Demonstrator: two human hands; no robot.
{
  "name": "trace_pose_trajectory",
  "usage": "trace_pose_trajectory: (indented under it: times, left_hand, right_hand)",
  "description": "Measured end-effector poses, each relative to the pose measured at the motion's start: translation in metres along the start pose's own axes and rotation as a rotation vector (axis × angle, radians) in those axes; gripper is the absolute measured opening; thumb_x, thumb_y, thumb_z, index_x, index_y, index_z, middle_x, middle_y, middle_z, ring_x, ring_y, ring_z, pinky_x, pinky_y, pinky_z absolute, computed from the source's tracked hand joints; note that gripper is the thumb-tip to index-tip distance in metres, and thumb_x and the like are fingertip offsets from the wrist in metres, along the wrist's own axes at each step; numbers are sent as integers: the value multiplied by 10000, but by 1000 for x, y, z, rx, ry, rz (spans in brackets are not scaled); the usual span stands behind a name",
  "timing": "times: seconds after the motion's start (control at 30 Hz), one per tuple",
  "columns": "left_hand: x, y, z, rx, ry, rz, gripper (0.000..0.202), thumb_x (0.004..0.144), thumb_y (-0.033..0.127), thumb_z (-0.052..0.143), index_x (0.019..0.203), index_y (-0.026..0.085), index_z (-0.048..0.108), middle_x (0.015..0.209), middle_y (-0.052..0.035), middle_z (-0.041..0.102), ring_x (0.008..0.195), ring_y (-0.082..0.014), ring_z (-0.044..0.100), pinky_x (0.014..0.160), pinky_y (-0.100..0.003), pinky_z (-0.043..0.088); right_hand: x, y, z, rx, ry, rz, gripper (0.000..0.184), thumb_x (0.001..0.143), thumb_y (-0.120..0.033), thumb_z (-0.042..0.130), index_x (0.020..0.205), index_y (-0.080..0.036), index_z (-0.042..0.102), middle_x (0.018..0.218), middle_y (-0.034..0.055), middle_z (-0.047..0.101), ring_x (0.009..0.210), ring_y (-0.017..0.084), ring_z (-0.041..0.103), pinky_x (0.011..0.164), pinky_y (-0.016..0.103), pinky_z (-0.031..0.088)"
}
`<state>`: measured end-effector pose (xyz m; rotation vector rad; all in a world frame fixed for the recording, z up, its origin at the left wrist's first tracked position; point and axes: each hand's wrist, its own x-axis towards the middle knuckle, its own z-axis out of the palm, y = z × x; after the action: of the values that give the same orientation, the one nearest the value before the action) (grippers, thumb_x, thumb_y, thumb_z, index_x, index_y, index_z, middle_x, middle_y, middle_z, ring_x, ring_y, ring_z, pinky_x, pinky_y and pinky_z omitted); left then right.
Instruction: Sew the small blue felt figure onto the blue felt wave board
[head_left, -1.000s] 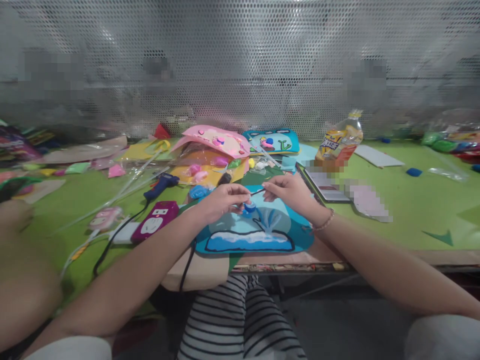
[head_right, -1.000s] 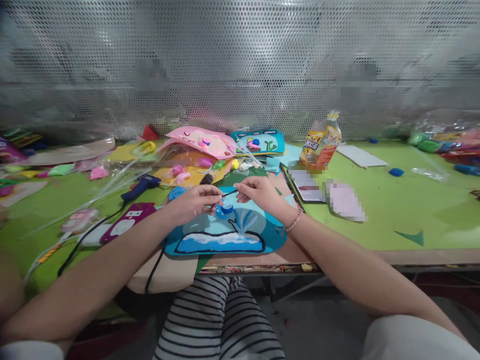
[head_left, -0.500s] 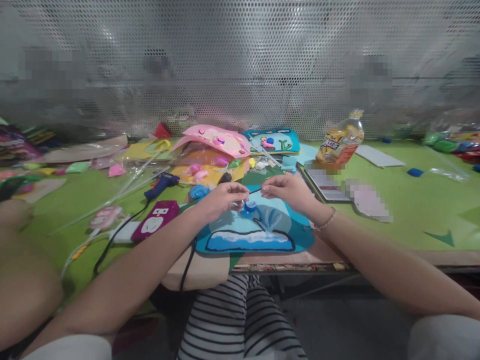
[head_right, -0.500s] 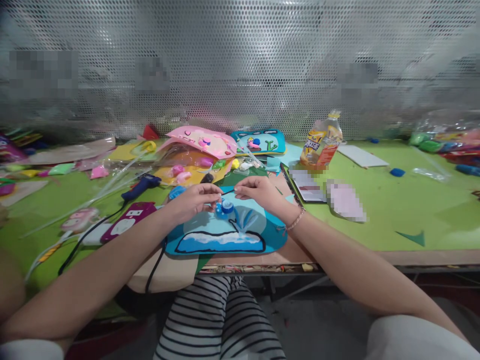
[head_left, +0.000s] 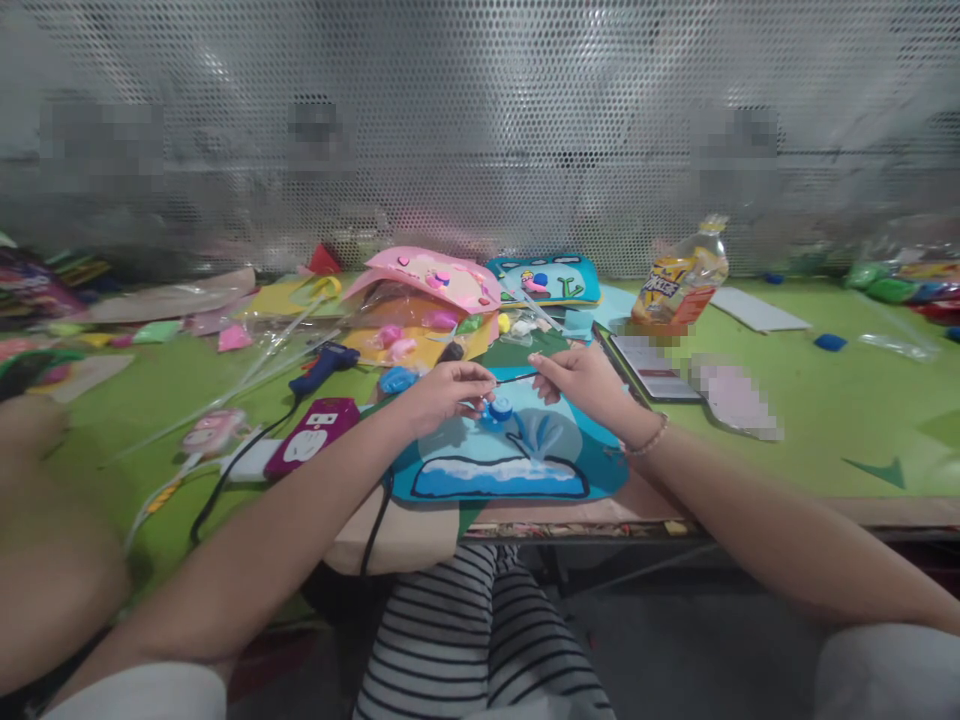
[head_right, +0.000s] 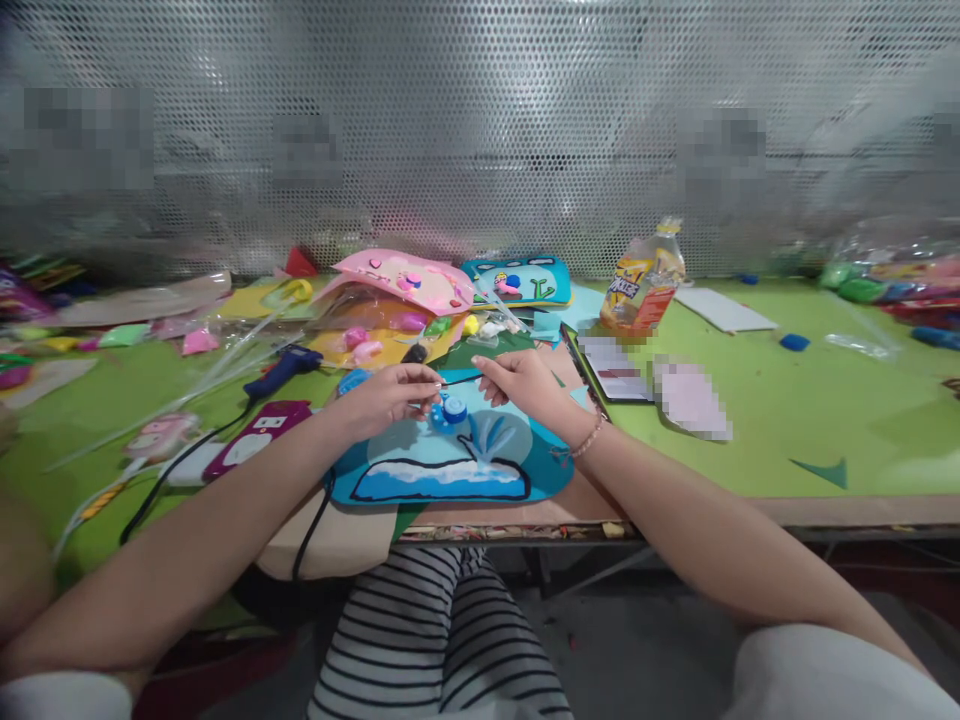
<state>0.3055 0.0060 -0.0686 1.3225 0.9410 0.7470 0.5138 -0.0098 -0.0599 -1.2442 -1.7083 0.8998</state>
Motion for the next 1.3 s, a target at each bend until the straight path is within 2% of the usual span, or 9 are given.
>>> trace_pose_trajectory:
  times: [0.13,0.27,0.47,0.67,0.87,1.07,1.17,1.3]
  left_hand:
    - [2,-1,-1,-32,63,-15,207,659,253,727,782,122,625,687,-33,632,561,-76,543,556,-224,462]
    - [3,0,-4,-45,124,-25,182,673,249,726,766,115,645,708,-45,653,552,-72,551,560,-218,460]
    - [2,1,-3,-49,140,-53,165,673,209,728,780,109,651,718,-47,663,559,-70,554,576,-221,466]
    - [-1,4,0,-38,116,-62,177,649,205,749,756,105,650,686,-37,652,547,-66,548,587,-228,474]
    - [-1,3,1,-23,100,-60,196,632,231,764,745,107,664,670,-41,659,532,-65,544,564,-220,471]
    - [-2,4,2,-24,85,-53,141,674,226,729,728,112,666,654,-40,663,510,-67,550,536,-208,469]
    - [-2,4,2,-34,90,-46,128,688,220,718,726,110,665,648,-37,659,506,-61,548,535,-199,466]
    - [-1,3,0,-52,112,-45,140,694,221,719,759,114,658,677,-37,666,527,-61,556,561,-203,476]
  right_hand:
    - [4,5,1,182,-61,91,356,647,-486,722,633,-133,681,602,53,692,546,114,643,571,225,548]
    - [7,12,2,329,-63,157,267,570,-357,800,703,-144,710,649,45,708,617,120,664,654,247,567]
    - [8,21,1,319,-48,96,267,503,-290,827,705,-157,714,694,36,713,630,126,645,646,272,544]
    - [9,16,2,310,-71,136,303,566,-401,790,686,-146,681,627,24,681,599,105,633,618,240,536]
    - [4,3,1,109,-13,41,440,692,-552,652,549,-137,612,503,19,613,444,72,549,475,194,480]
    - [3,5,0,30,34,37,558,695,-658,572,501,-136,601,422,24,570,347,77,487,377,204,416]
    - [6,10,0,95,10,43,531,642,-648,632,524,-130,630,464,41,613,376,86,530,401,203,455]
    - [8,15,1,266,-57,115,387,564,-508,767,640,-135,694,606,56,692,526,115,637,541,222,551]
